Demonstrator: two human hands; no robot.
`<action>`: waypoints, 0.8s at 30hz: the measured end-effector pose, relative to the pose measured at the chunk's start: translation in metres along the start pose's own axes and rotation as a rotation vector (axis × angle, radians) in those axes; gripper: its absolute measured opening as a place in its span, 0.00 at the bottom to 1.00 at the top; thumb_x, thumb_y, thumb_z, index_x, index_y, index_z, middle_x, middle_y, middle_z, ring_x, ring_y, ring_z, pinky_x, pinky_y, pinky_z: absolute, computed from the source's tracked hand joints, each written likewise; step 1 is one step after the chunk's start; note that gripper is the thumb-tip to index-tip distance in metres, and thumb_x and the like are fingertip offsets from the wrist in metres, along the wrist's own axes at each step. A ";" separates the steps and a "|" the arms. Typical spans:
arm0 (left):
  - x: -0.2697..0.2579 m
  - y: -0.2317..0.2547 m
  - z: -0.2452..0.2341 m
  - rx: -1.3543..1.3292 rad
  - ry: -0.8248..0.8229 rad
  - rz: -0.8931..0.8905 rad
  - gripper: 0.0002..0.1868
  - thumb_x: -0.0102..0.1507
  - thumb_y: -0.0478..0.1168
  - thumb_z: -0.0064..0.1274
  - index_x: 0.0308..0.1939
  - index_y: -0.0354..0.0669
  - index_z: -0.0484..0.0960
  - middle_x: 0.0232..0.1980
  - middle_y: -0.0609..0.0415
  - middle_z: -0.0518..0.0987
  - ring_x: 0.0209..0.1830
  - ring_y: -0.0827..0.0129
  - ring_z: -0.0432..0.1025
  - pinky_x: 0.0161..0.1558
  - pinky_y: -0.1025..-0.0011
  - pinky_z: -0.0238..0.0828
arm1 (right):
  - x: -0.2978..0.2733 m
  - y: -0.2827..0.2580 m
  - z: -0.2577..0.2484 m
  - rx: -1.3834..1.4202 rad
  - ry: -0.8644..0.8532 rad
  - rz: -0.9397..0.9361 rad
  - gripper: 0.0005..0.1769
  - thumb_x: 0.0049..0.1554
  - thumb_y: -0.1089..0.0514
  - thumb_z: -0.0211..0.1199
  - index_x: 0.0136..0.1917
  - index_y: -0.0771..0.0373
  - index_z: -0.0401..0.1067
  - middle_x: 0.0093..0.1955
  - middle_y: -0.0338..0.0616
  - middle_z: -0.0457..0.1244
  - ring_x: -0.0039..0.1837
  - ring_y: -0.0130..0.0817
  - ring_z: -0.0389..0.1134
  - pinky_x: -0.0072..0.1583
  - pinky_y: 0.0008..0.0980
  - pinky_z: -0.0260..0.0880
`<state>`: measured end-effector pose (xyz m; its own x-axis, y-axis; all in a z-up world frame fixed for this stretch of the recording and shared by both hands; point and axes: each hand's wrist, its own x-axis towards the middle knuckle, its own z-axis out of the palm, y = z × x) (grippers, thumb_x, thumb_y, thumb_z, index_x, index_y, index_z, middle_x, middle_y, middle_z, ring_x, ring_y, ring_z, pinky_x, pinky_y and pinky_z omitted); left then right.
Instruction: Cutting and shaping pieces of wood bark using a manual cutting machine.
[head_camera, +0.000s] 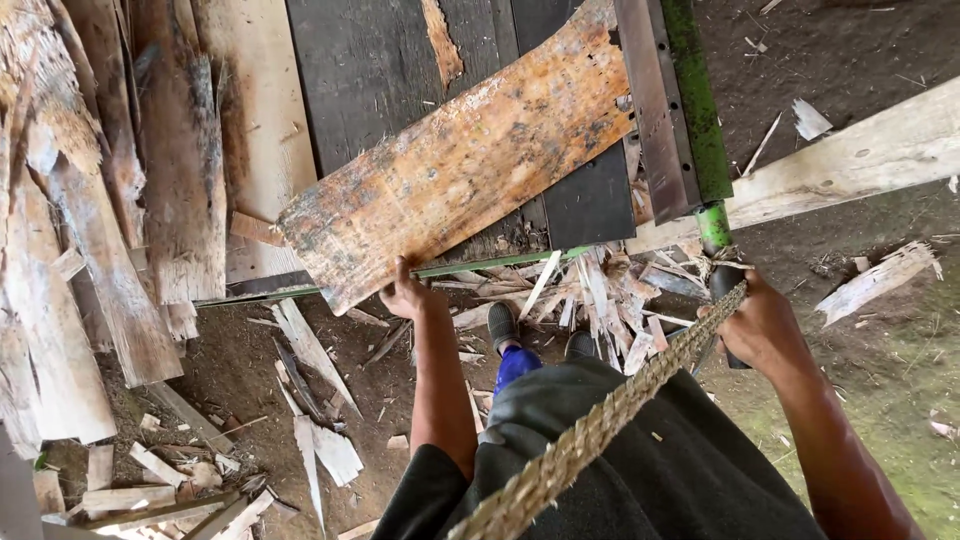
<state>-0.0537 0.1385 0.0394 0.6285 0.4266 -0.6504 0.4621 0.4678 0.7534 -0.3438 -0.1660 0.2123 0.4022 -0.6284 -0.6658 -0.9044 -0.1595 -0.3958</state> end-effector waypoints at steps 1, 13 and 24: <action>0.002 0.006 0.002 -0.079 -0.043 0.060 0.30 0.59 0.41 0.59 0.62 0.41 0.64 0.50 0.43 0.79 0.40 0.60 0.77 0.38 0.60 0.85 | 0.002 0.002 0.001 0.007 -0.009 -0.004 0.39 0.59 0.71 0.55 0.80 0.61 0.49 0.60 0.66 0.64 0.38 0.50 0.75 0.37 0.45 0.81; 0.035 0.096 0.051 -0.255 -0.510 0.449 0.39 0.63 0.19 0.51 0.74 0.46 0.55 0.56 0.37 0.73 0.37 0.58 0.75 0.28 0.67 0.78 | -0.011 -0.001 -0.014 -0.076 0.038 -0.038 0.31 0.60 0.52 0.67 0.71 0.62 0.60 0.52 0.60 0.68 0.37 0.43 0.71 0.34 0.41 0.75; 0.100 0.106 0.085 -0.106 -0.423 0.297 0.41 0.61 0.21 0.45 0.76 0.54 0.57 0.69 0.42 0.68 0.48 0.53 0.81 0.36 0.60 0.85 | 0.045 0.040 0.039 -0.081 0.082 -0.036 0.33 0.59 0.70 0.57 0.76 0.64 0.55 0.47 0.56 0.65 0.35 0.41 0.65 0.33 0.39 0.68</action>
<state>0.1112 0.1643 0.0623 0.9303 0.2133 -0.2983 0.1738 0.4597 0.8709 -0.3560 -0.1703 0.1420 0.4249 -0.6807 -0.5968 -0.8993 -0.2420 -0.3642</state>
